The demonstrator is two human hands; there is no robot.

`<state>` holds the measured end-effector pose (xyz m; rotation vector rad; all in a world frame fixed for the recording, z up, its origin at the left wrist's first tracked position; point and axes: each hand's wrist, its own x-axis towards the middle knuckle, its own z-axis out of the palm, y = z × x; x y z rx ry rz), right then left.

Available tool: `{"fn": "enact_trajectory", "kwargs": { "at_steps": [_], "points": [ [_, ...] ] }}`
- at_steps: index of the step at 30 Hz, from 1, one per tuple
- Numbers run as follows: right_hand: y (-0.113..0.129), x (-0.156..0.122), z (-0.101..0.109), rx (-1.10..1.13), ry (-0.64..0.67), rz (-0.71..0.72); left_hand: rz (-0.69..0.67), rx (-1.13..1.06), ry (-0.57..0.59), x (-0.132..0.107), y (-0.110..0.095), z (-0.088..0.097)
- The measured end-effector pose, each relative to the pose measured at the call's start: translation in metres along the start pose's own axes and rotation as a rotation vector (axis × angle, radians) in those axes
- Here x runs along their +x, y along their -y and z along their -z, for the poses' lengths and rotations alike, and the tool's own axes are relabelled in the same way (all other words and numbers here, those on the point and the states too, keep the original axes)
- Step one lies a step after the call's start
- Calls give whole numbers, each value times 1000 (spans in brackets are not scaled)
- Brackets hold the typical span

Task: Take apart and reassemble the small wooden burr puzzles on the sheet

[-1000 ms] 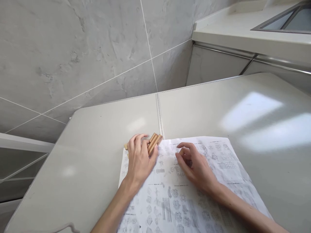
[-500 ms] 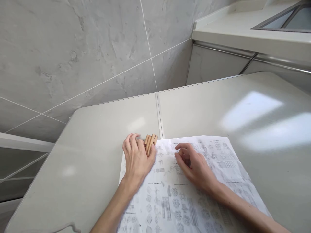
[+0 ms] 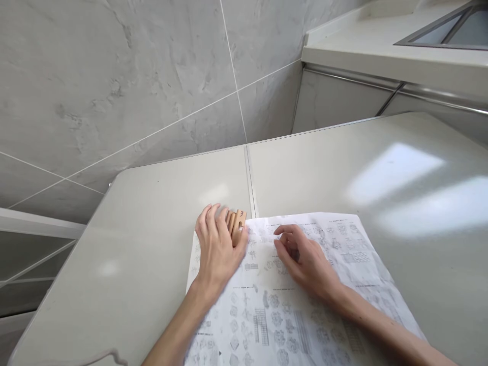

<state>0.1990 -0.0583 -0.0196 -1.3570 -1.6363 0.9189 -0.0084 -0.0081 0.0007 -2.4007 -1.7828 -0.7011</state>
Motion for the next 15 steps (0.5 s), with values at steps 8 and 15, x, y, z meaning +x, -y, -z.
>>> {"fn": "enact_trajectory", "kwargs": {
  "at_steps": [8,15],
  "points": [
    [1,0,0,-9,2,-25,-449,-510,73,-19,-29,3],
    [2,0,0,-19,13,-51,-601,-611,156,-32,-38,-13]
  ]
}}
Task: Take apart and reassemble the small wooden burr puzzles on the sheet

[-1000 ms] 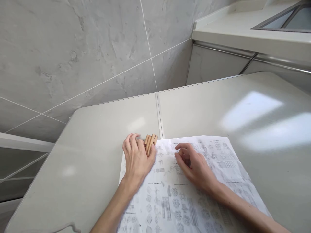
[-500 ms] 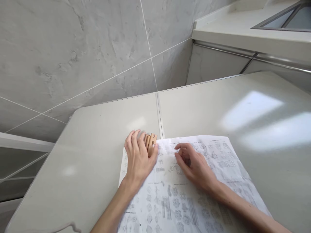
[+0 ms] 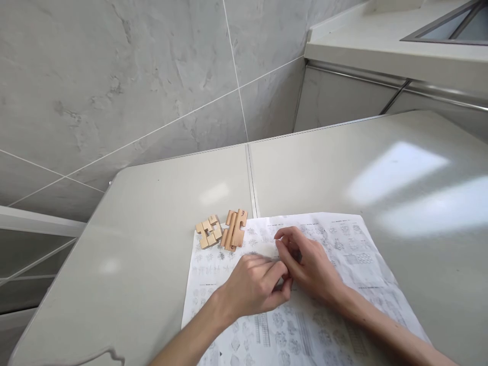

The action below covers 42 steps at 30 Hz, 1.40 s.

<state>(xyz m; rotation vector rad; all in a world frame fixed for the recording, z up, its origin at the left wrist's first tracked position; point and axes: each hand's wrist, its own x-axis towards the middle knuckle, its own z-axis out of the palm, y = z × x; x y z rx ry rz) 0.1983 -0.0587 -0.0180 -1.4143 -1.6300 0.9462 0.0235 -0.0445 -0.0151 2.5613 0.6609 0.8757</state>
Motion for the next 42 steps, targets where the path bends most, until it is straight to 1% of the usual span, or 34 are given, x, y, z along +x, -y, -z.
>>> {"fn": "enact_trajectory", "kwargs": {
  "at_steps": [12,26,34,42],
  "points": [
    [2,1,0,11,3,-23,40,2,46,0,3,-1],
    [2,1,1,8,3,-13,32,6,31,0,2,-2],
    [2,1,2,16,4,-22,60,14,72,-1,2,-2],
    [0,2,0,18,13,-16,38,13,43,1,2,-1]
  ]
}}
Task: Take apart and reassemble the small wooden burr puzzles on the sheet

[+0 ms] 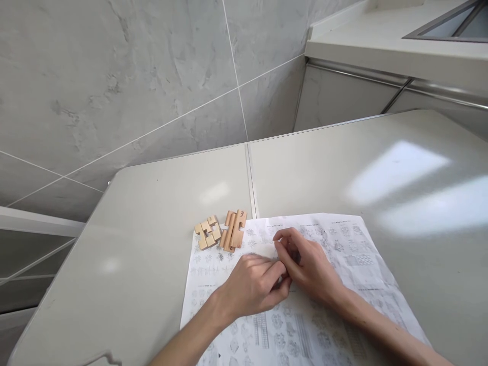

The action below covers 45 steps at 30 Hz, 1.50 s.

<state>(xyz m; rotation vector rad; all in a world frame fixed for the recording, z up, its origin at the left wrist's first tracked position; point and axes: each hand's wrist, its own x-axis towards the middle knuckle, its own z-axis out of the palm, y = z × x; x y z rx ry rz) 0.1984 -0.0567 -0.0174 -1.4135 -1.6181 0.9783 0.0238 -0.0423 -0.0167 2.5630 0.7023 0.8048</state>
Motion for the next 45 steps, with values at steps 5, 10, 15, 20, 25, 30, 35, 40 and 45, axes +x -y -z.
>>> {"fn": "enact_trajectory", "kwargs": {
  "at_steps": [5,10,15,20,25,30,35,40,45],
  "points": [
    [-1,0,0,9,1,8,6,8,13,2,-2,3],
    [0,1,1,16,12,12,7,-7,37,4,-1,4],
    [0,2,0,30,12,13,8,2,40,5,0,5],
    [-1,2,0,30,7,35,-1,-38,35,8,-2,7],
    [-2,1,1,25,13,69,-52,-20,-15,11,3,36],
    [-4,1,1,8,43,61,98,151,-216,-3,29,85],
    [-5,1,1,15,58,53,329,313,-155,-34,55,117],
    [-5,1,1,14,65,49,486,249,30,-53,65,122],
    [-5,1,2,17,68,49,634,192,35,-50,67,118]
  ]
}}
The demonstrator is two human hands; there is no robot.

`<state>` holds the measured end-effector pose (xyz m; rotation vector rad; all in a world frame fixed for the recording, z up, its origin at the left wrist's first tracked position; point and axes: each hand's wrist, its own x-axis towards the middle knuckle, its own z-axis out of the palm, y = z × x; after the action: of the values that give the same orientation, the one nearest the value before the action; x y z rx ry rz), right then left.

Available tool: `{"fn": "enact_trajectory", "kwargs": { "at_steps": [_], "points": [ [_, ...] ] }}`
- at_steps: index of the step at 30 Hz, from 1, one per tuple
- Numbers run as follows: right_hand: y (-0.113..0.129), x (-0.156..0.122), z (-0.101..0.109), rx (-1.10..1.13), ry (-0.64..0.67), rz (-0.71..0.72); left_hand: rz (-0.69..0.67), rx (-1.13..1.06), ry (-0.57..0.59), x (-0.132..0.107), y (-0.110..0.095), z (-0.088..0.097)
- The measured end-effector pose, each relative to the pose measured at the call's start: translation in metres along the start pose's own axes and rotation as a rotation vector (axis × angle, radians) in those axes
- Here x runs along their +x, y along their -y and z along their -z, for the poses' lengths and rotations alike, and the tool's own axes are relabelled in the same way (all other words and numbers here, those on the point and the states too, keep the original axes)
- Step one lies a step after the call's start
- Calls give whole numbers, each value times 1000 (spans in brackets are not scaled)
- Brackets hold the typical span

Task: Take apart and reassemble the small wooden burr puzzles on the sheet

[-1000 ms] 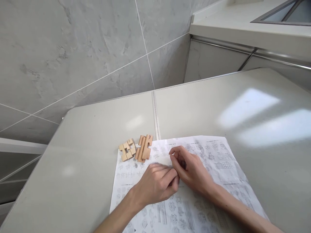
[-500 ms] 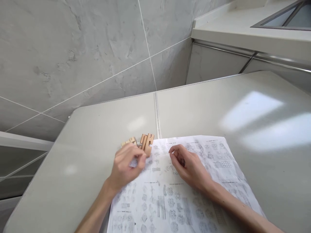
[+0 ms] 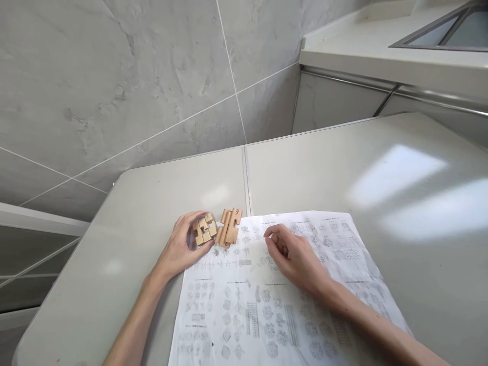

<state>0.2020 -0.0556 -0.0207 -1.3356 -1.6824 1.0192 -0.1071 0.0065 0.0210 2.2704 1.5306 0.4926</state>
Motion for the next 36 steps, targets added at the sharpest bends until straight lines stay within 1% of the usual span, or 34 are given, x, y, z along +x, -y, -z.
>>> {"fn": "enact_trajectory", "kwargs": {
  "at_steps": [4,8,14,18,21,24,27,31,34,36],
  "points": [
    [0,1,-1,8,5,1,86,-32,14,3,2,-5],
    [0,1,0,11,11,3,117,-15,-12,4,8,-8],
    [2,0,1,6,9,2,127,7,-125,3,12,-8],
    [2,0,1,7,5,-4,124,17,-198,3,5,-5],
    [3,0,1,21,17,-12,46,4,-239,5,-9,-2],
    [3,0,1,43,24,-21,-65,-33,-239,8,-31,-4],
    [3,1,3,104,24,-41,-189,-104,-158,13,-58,-12],
    [9,4,10,279,59,-54,-371,-178,-56,21,-87,-28],
    [19,6,18,375,139,-54,-439,-219,-11,26,-101,-37],
    [24,6,24,395,189,-102,-449,-212,3,28,-108,-40]
  ]
}}
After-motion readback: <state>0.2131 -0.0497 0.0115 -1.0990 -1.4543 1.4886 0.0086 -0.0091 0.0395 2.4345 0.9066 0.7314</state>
